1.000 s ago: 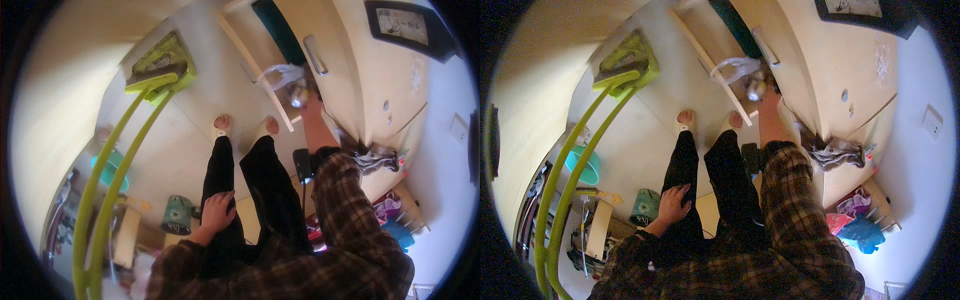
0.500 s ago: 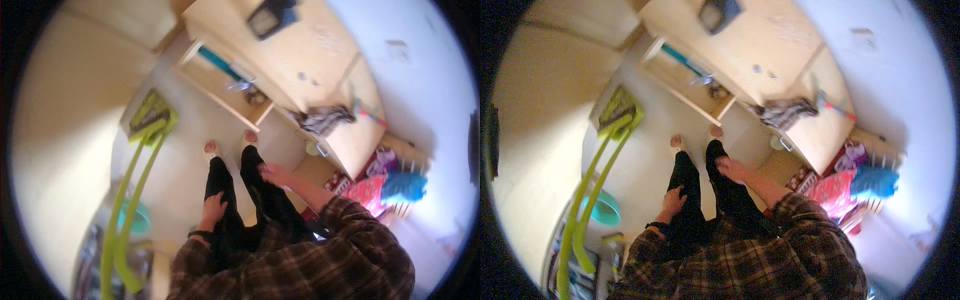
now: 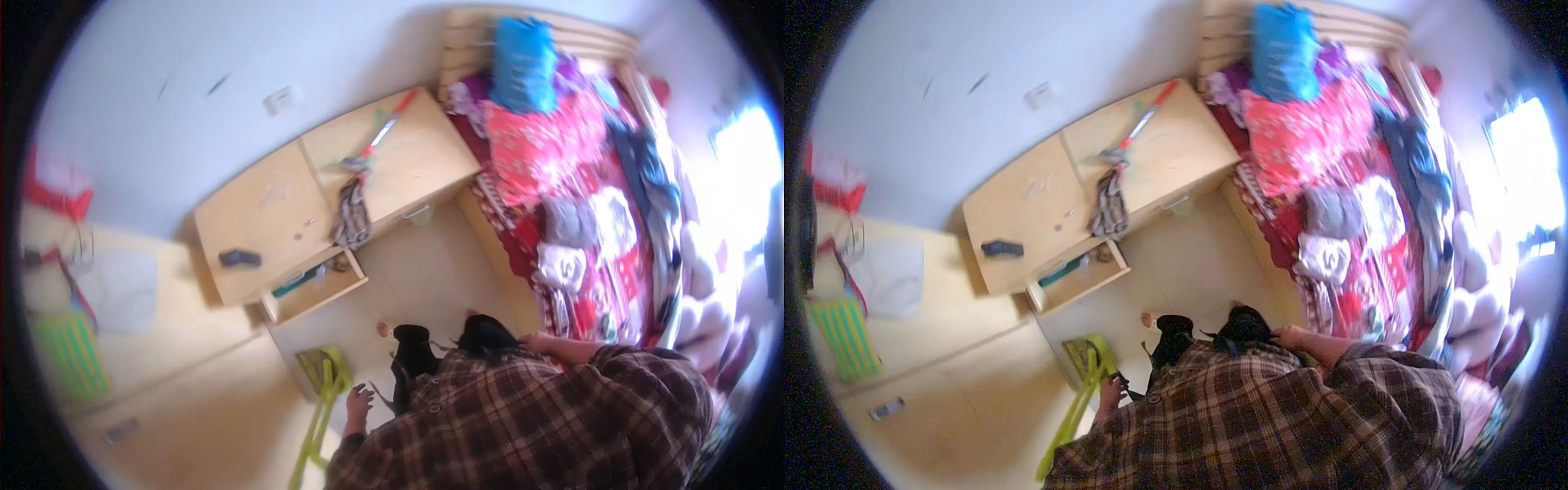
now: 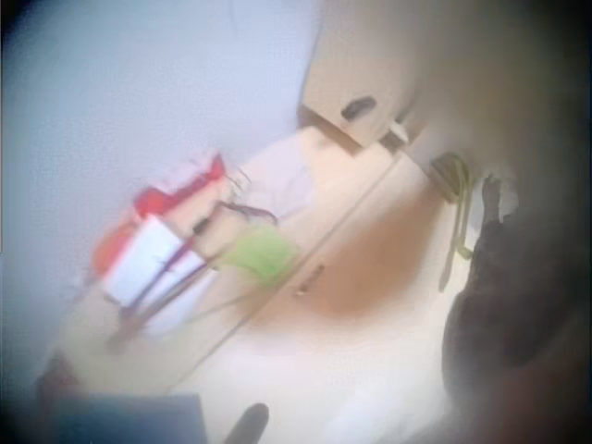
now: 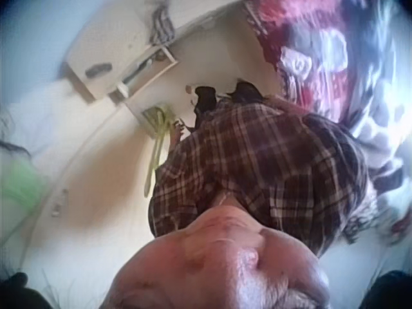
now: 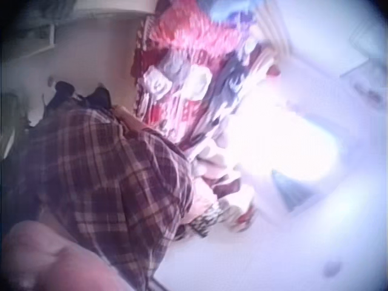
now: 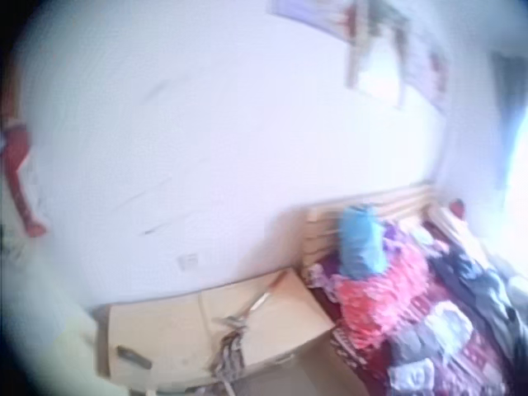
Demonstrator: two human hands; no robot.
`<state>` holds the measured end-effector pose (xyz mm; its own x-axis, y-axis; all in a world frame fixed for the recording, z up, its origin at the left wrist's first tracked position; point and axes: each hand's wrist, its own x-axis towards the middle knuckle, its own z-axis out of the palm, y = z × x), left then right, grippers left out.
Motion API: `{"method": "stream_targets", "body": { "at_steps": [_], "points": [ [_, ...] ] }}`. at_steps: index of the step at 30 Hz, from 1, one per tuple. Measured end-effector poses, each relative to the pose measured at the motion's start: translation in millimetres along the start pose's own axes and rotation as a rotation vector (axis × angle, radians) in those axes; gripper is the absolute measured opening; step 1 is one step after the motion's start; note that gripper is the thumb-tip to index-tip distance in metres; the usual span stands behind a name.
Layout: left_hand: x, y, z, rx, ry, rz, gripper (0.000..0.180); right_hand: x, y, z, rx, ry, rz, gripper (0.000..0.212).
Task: The person folds various small clothing items, including socks and underwear, on a bed. They then place the folded items into a plastic bag and store the bag in a drawer.
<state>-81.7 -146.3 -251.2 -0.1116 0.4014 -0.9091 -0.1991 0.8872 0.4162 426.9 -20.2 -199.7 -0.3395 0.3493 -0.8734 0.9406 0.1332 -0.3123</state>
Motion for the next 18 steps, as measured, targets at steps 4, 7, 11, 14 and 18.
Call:
{"method": "stream_targets", "body": {
  "at_steps": [4,7,11,14,18],
  "points": [
    [-31,58,31,0.322,-0.092,0.039,0.040,-43,26,38,0.235,0.003,0.118,0.043],
    [-52,93,85,0.525,-0.134,0.191,0.037,-83,50,72,0.454,0.133,0.081,0.039],
    [-70,123,193,0.743,-0.221,0.356,0.033,-127,104,127,0.711,0.326,0.113,0.034],
    [-72,140,267,0.656,-0.290,0.240,0.032,-153,125,165,0.924,0.467,0.135,0.032],
    [-73,154,362,0.946,-0.554,0.587,0.030,-175,144,197,1.122,0.632,0.301,0.032]
  ]
}}
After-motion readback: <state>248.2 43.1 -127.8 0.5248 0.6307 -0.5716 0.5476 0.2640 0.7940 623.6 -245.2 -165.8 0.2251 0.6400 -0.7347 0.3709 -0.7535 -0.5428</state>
